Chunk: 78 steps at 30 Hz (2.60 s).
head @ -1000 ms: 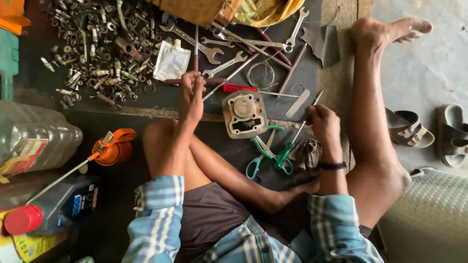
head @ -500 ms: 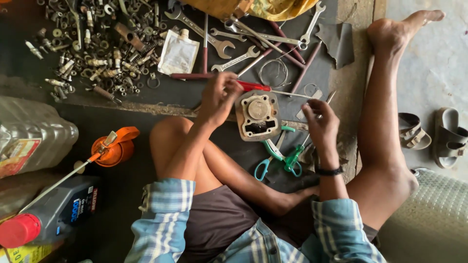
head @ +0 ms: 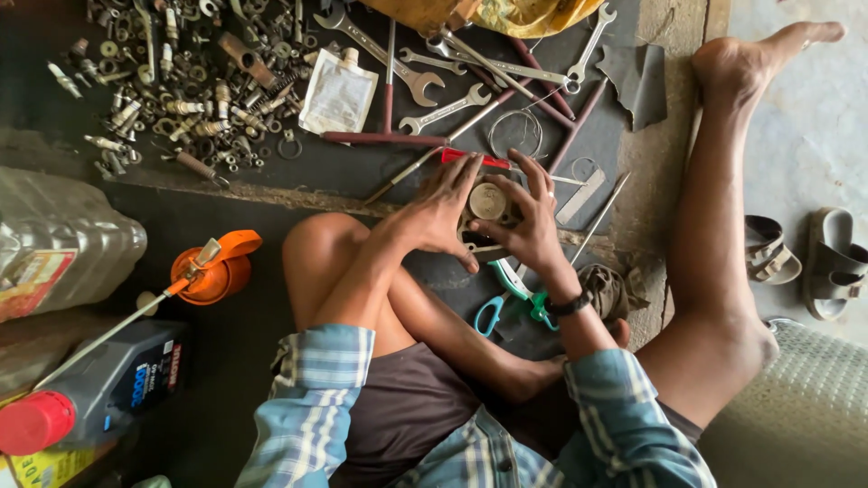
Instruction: Inspecting and cleaning motorcycle engine components, including the cylinder head and piston, using various tools.
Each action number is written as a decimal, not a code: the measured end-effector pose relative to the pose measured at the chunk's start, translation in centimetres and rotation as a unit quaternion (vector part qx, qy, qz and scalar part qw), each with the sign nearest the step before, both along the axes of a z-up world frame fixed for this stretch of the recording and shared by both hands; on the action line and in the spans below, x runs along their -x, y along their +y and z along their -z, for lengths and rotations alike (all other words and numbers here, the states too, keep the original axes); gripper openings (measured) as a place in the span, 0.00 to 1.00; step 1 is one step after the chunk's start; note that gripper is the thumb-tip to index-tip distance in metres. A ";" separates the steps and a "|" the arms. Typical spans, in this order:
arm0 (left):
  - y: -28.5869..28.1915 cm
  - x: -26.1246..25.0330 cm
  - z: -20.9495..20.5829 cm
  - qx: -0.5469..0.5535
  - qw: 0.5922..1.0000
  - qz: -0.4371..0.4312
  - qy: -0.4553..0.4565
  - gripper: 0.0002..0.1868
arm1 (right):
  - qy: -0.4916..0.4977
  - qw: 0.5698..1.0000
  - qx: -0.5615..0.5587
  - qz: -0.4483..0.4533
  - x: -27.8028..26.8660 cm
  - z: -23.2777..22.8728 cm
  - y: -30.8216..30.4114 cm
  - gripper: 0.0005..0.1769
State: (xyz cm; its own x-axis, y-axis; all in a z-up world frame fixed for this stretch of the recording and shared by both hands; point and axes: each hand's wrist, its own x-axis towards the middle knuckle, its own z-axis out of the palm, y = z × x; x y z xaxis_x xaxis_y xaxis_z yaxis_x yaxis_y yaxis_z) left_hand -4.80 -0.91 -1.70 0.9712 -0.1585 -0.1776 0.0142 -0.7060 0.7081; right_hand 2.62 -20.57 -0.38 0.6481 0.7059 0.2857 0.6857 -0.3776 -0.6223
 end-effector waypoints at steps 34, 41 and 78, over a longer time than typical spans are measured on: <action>-0.6 1.1 -2.3 -0.011 0.999 -0.034 0.014 0.87 | 0.035 0.994 -0.083 -0.059 0.2 -0.4 0.2 0.36; 0.0 0.4 3.6 0.237 0.958 -0.156 -0.032 0.67 | 0.405 0.893 -0.188 0.051 0.0 2.0 -1.3 0.38; -1.6 -0.2 3.8 0.188 0.919 -0.307 0.161 0.46 | 0.276 0.926 0.141 0.214 -2.9 3.1 1.9 0.42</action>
